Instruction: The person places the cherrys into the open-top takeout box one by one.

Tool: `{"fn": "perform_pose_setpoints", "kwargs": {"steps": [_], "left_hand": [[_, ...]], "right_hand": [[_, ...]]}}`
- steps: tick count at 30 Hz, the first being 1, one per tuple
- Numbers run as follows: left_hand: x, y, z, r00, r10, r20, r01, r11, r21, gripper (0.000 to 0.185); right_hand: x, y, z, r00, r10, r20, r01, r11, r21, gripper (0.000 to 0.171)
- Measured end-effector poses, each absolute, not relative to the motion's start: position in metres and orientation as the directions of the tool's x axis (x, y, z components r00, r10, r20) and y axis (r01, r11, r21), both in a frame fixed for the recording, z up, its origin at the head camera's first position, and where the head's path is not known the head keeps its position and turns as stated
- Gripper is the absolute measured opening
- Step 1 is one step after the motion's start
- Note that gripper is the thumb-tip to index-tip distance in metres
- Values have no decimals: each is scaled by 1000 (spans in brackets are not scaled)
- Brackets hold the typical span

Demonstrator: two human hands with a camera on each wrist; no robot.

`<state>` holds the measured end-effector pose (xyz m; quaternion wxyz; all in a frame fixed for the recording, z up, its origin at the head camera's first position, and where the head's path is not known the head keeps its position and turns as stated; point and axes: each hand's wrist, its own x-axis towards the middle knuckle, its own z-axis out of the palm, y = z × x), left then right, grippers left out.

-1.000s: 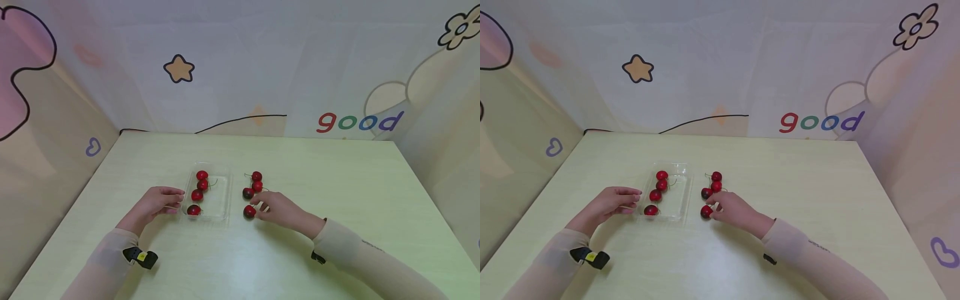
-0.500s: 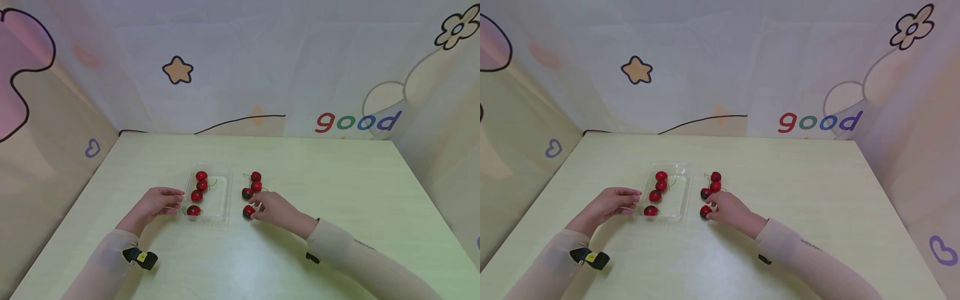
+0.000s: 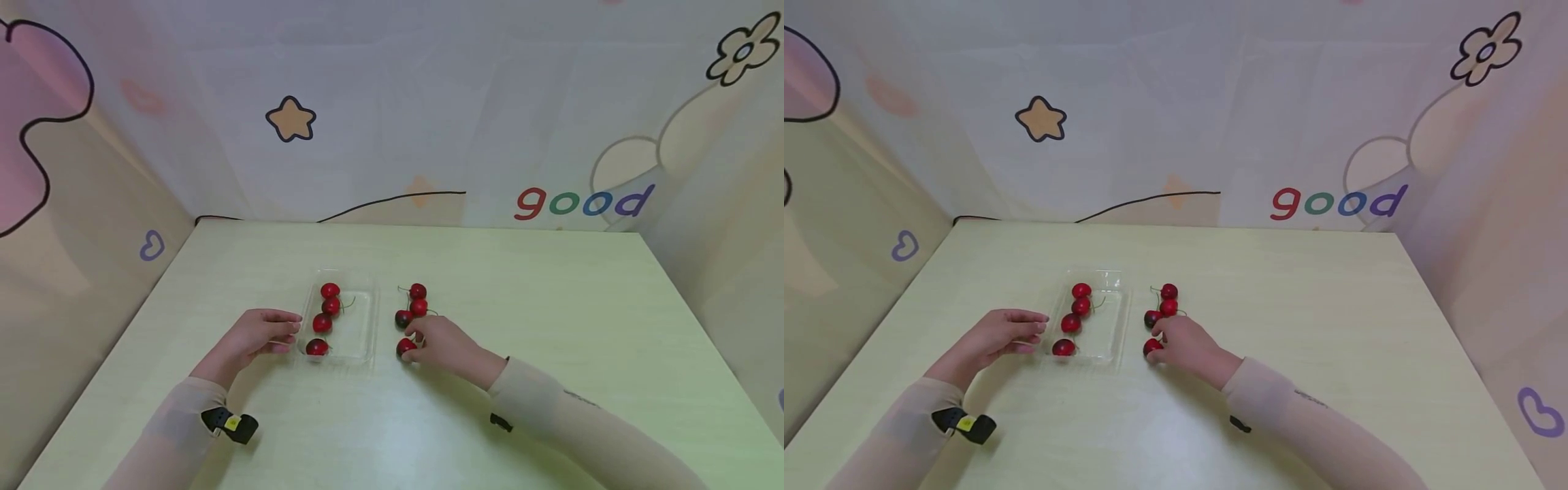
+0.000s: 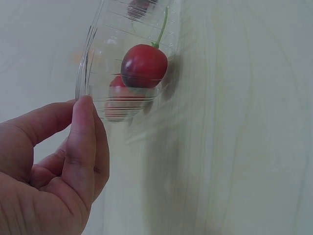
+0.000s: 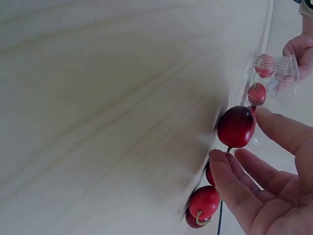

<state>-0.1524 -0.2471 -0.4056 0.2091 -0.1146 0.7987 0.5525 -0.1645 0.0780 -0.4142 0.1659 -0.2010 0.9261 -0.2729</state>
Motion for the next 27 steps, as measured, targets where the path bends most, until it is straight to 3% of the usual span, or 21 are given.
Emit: {"fn": "perform_pose_setpoints", "kwargs": {"steps": [27], "left_hand": [[-153,-247,-405,-883,44,-467,-422,364,830,41]], "right_hand": [[-162,76,-414,-858,-475,-197,-301,775,-556,25]]}}
